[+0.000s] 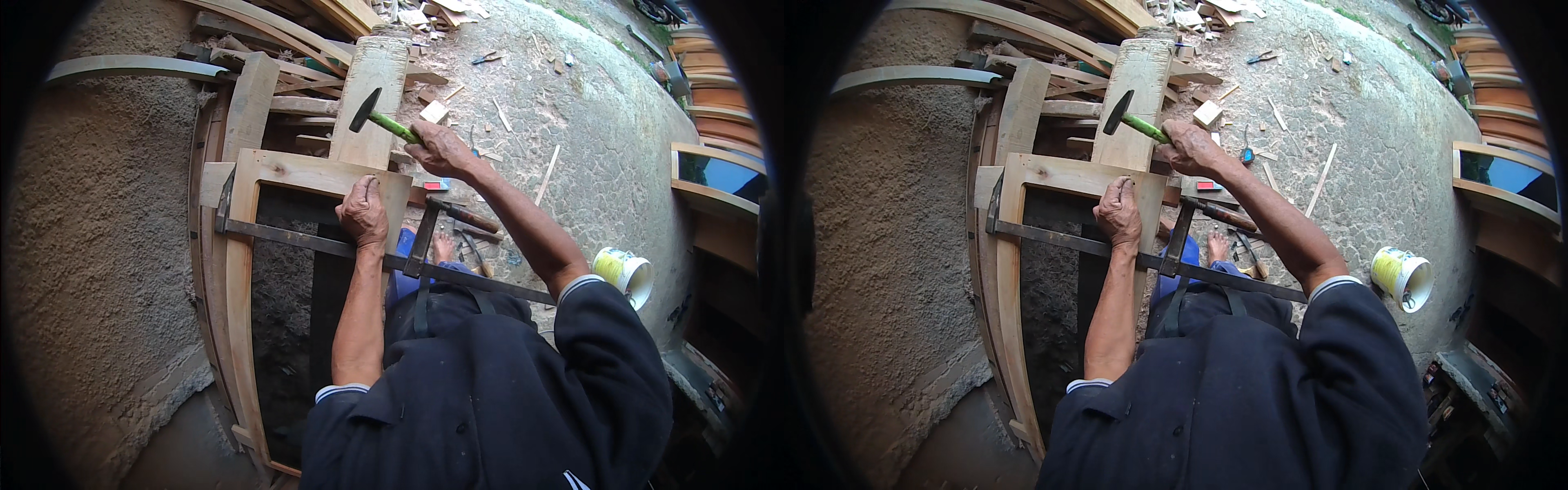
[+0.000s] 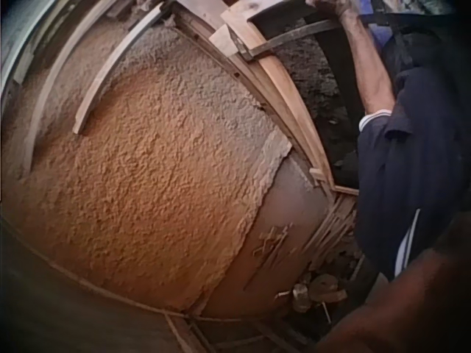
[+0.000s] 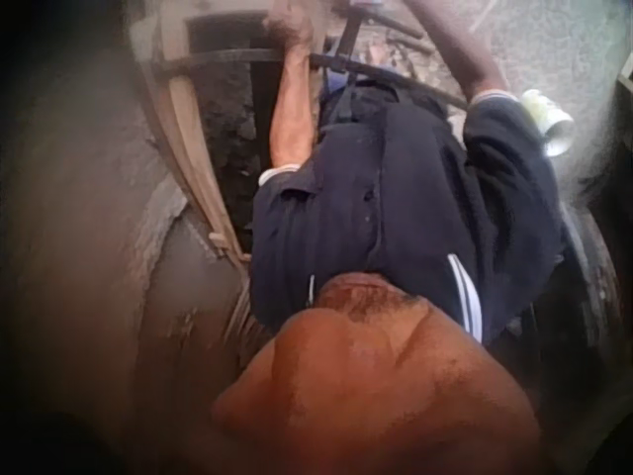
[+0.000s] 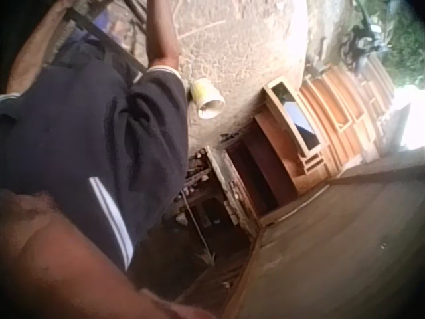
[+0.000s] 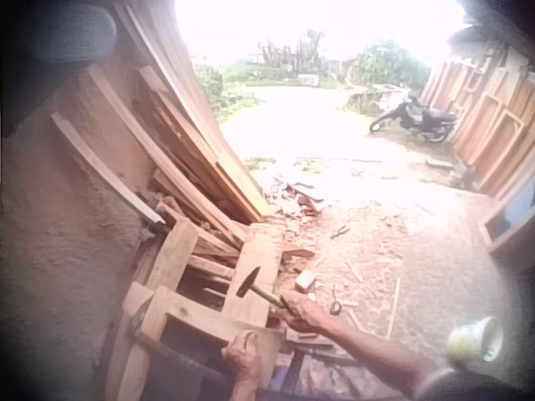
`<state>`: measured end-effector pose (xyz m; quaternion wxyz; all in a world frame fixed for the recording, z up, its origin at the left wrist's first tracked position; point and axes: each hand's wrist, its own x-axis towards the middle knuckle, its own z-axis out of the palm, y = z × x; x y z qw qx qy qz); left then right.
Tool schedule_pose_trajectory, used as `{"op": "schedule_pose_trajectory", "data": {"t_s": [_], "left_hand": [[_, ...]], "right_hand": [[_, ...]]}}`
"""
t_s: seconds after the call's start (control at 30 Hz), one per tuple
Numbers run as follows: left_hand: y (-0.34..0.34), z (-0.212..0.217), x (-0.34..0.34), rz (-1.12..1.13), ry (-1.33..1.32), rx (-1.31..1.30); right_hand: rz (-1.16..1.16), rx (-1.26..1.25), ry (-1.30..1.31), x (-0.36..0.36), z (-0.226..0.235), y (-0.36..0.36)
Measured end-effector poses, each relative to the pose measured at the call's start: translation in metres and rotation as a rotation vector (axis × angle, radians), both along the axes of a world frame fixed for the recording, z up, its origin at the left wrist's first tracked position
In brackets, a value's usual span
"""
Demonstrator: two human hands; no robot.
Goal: The person assembles a wooden frame with a glass pane. They position the frame, measure and mark it with a square and pencil, then hammer nails into the wood to secure the pieces together.
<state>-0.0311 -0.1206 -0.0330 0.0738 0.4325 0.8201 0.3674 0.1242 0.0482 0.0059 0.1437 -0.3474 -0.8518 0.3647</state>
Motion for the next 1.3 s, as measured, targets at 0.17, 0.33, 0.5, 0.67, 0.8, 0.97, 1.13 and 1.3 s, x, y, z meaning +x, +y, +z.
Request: {"op": "schedule_pose_trajectory", "data": {"t_s": [0.17,0.33,0.5,0.67,0.8,0.97,1.13,1.3], "left_hand": [[0.001,0.0,0.0,-0.005,0.017,-0.001],[0.001,0.0,0.0,-0.028,0.02,-0.019],[0.001,-0.001,0.0,-0.033,0.031,-0.028],[0.001,0.001,0.002,-0.031,0.037,-0.015],[0.001,0.001,0.002,-0.028,0.089,-0.019],[0.0,-0.003,0.002,-0.04,0.117,0.0],[0.0,-0.005,0.002,-0.041,0.174,-0.041],[0.0,-0.004,0.003,-0.052,0.182,-0.011]], "right_hand": [[-0.174,-0.143,0.068,0.043,0.03,-0.049],[-0.277,-0.266,0.092,0.068,0.043,-0.076],[-0.318,-0.255,0.108,0.076,0.052,-0.098],[-0.271,-0.445,0.096,0.076,0.052,-0.115],[-0.201,-0.134,0.111,0.071,0.041,-0.123],[-0.019,0.003,0.009,0.065,0.03,-0.128],[0.041,0.134,-0.129,0.058,0.029,-0.13],[0.026,0.165,-0.152,0.055,0.04,-0.131]]}}
